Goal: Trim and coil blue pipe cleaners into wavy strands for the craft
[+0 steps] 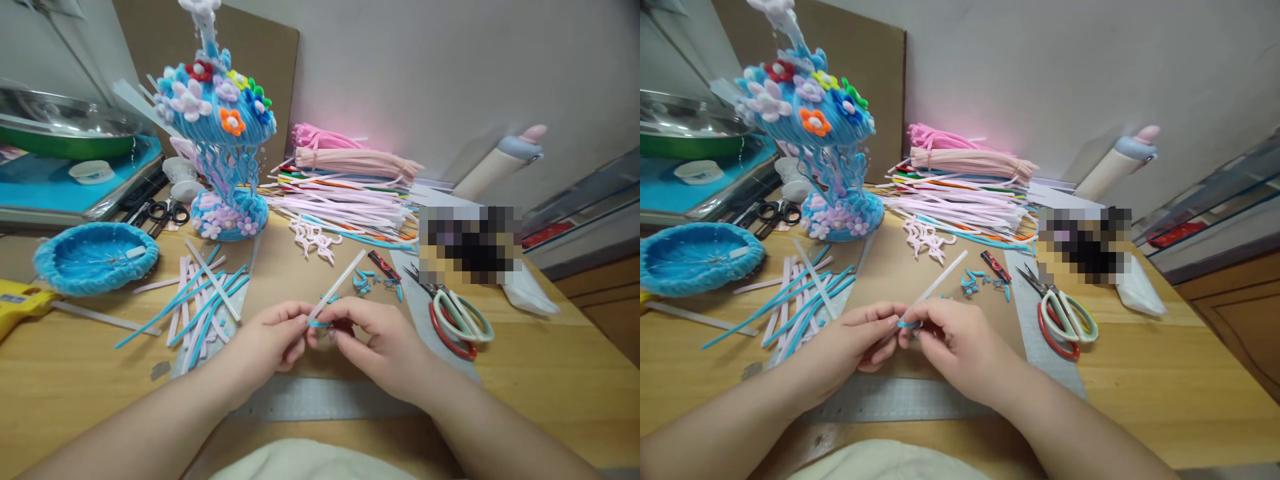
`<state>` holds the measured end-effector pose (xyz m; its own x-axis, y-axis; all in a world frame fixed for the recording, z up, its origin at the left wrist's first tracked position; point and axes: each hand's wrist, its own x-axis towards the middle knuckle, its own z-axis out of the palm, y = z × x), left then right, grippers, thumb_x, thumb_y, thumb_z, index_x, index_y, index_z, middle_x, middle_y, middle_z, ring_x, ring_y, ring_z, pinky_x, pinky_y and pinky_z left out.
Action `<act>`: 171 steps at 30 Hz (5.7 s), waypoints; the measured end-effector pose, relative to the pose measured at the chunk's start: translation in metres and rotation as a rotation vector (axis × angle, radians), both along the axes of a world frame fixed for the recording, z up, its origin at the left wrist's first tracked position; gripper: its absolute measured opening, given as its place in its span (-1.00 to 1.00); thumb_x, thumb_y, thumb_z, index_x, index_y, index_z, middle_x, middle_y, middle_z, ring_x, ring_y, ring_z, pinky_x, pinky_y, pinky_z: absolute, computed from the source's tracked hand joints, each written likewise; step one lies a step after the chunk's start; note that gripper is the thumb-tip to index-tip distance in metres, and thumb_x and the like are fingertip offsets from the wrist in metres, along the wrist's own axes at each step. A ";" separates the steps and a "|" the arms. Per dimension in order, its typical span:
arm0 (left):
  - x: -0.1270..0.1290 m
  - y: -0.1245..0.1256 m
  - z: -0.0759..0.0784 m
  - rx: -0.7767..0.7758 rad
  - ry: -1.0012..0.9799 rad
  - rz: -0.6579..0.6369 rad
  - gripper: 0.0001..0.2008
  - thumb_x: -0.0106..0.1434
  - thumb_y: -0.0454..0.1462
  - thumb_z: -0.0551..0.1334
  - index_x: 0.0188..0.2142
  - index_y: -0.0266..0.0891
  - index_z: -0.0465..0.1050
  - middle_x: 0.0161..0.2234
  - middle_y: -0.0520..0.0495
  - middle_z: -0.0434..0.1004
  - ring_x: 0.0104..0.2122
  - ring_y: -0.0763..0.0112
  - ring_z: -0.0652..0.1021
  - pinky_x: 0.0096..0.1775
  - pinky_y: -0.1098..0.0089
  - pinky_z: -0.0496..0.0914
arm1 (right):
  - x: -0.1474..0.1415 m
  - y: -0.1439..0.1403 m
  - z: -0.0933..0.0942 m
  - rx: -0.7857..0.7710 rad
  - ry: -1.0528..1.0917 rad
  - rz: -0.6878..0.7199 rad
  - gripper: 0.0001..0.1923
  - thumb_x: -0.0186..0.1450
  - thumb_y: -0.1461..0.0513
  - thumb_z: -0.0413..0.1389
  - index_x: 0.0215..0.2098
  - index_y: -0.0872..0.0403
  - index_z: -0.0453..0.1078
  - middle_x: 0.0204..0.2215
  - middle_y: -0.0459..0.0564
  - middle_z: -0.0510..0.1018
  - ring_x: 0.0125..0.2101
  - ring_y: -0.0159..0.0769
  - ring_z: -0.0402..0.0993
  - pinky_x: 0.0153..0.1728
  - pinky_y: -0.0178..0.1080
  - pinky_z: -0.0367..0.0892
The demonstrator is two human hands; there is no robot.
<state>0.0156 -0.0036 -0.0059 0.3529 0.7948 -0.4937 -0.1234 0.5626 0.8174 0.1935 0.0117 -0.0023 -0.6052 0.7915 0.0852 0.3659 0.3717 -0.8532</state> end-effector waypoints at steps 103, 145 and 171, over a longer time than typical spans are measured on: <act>-0.016 0.008 0.003 0.221 0.380 -0.068 -0.68 0.12 -0.06 0.22 -0.39 -0.31 0.49 -0.64 0.13 0.23 -0.66 0.59 0.15 -0.59 0.48 -0.01 | -0.001 -0.001 0.000 0.107 -0.054 0.023 -0.95 0.25 0.30 0.10 -0.39 0.08 0.32 -0.45 -0.09 0.38 -0.43 -0.40 0.30 -0.41 -0.34 0.24; -0.015 -0.009 -0.009 1.058 1.037 -0.311 -0.76 0.31 -0.33 0.02 -0.41 -0.25 0.42 -0.48 0.00 0.39 -0.45 0.42 0.43 -0.42 0.43 0.22 | 0.000 -0.010 0.003 0.742 -0.408 0.034 -0.80 0.24 0.37 -0.03 -0.52 0.13 0.32 -0.58 -0.07 0.33 -0.52 -0.34 0.19 -0.47 -0.27 0.05; -0.020 0.005 0.001 0.779 0.825 -0.008 -0.76 0.24 -0.24 0.15 -0.51 -0.25 0.48 -0.60 0.07 0.36 -0.53 0.47 0.38 -0.46 0.46 0.19 | -0.005 -0.010 -0.002 0.569 -0.310 0.086 -0.73 0.36 0.30 -0.11 -0.40 0.15 0.37 -0.54 -0.02 0.39 -0.50 -0.35 0.22 -0.47 -0.30 0.10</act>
<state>-0.0042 0.0009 -0.0051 0.1550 0.9866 0.0505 0.6166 -0.1365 0.7753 0.1885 0.0022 -0.0041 -0.7279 0.6223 0.2878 0.5126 0.7727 -0.3744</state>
